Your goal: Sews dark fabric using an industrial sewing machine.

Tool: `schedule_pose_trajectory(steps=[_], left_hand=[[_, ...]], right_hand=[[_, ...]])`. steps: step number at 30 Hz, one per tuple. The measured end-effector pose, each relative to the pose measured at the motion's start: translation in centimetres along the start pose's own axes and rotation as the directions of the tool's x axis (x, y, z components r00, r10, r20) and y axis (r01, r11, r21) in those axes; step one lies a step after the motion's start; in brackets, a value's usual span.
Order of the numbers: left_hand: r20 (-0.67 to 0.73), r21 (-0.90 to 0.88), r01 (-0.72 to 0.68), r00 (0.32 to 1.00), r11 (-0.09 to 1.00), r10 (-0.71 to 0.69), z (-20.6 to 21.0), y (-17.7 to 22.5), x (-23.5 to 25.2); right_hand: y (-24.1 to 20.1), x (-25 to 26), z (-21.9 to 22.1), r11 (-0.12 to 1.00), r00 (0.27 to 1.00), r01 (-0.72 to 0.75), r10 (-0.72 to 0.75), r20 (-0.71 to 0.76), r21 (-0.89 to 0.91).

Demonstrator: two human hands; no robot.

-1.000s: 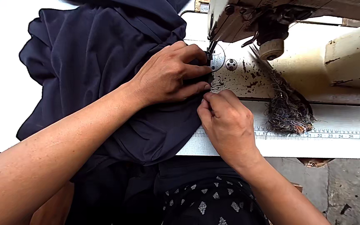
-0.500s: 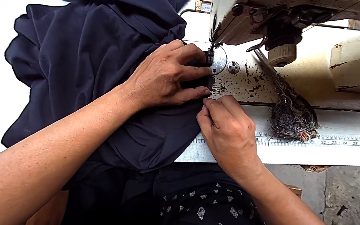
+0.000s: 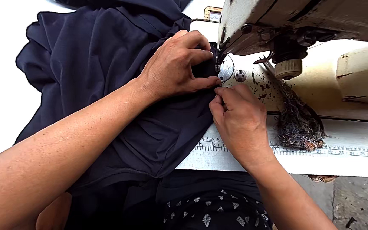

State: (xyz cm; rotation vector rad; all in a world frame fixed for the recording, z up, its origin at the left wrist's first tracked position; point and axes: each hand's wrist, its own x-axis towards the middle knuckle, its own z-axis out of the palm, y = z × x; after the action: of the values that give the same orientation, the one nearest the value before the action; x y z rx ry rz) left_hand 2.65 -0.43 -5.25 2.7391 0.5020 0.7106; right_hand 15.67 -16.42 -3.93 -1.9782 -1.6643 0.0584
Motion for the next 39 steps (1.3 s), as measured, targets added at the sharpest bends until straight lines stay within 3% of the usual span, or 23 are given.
schedule_pose_trajectory(steps=[8, 11, 14, 17, 21, 24, 29, 32, 36, 39], left_hand=[[0.074, -0.094, -0.075, 0.994, 0.993, 0.082, -0.7, -2.0, 1.7], [0.097, -0.052, 0.062, 0.994, 0.997, -0.056, -2.1, -2.1, 3.6], [0.214, 0.087, 0.269, 0.935, 0.959, -0.281, -2.6, -0.9, 5.6], [0.194, 0.153, 0.322, 0.917, 0.934, -0.348, -2.8, -1.0, 5.8], [0.164, 0.058, 0.388, 0.905, 0.92, -0.392, -7.8, 2.2, 2.9], [0.205, 0.032, 0.315, 0.927, 0.948, -0.315, -11.4, 6.5, -3.6], [0.178, -0.109, 0.378, 0.918, 0.92, -0.356, -8.2, 10.3, -13.2], [0.036, -0.124, 0.304, 0.953, 0.945, -0.302, -6.9, 11.3, -13.3], [-0.117, -0.039, 0.084, 0.989, 0.996, -0.088, -6.1, 14.9, -10.8], [-0.026, 0.058, 0.184, 0.983, 0.981, -0.183, -4.5, 14.1, -10.6]], right_hand=[[0.9, 0.5, -0.4, 0.999, 0.998, 0.05, -0.05, 0.047, -0.001], [0.9, 0.2, -0.8, 0.999, 0.997, 0.051, -0.051, 0.063, -0.004], [0.5, -0.7, -1.8, 0.969, 0.967, 0.243, -0.246, 0.063, 0.046], [0.3, -1.5, -2.3, 0.86, 0.829, 0.48, -0.51, 0.229, 0.175], [0.5, -1.4, -1.7, 0.772, 0.703, 0.593, -0.635, 0.32, 0.228], [1.3, -0.7, -2.0, 0.731, 0.664, 0.619, -0.683, 0.306, 0.288], [2.9, -0.7, -2.5, 0.671, 0.641, 0.62, -0.732, 0.23, 0.406], [3.2, -1.2, -2.5, 0.676, 0.655, 0.591, -0.721, 0.229, 0.439], [2.7, -2.1, -3.4, 0.665, 0.626, 0.589, -0.735, 0.262, 0.458], [3.2, -2.5, -4.8, 0.649, 0.679, 0.613, -0.725, 0.12, 0.451]])
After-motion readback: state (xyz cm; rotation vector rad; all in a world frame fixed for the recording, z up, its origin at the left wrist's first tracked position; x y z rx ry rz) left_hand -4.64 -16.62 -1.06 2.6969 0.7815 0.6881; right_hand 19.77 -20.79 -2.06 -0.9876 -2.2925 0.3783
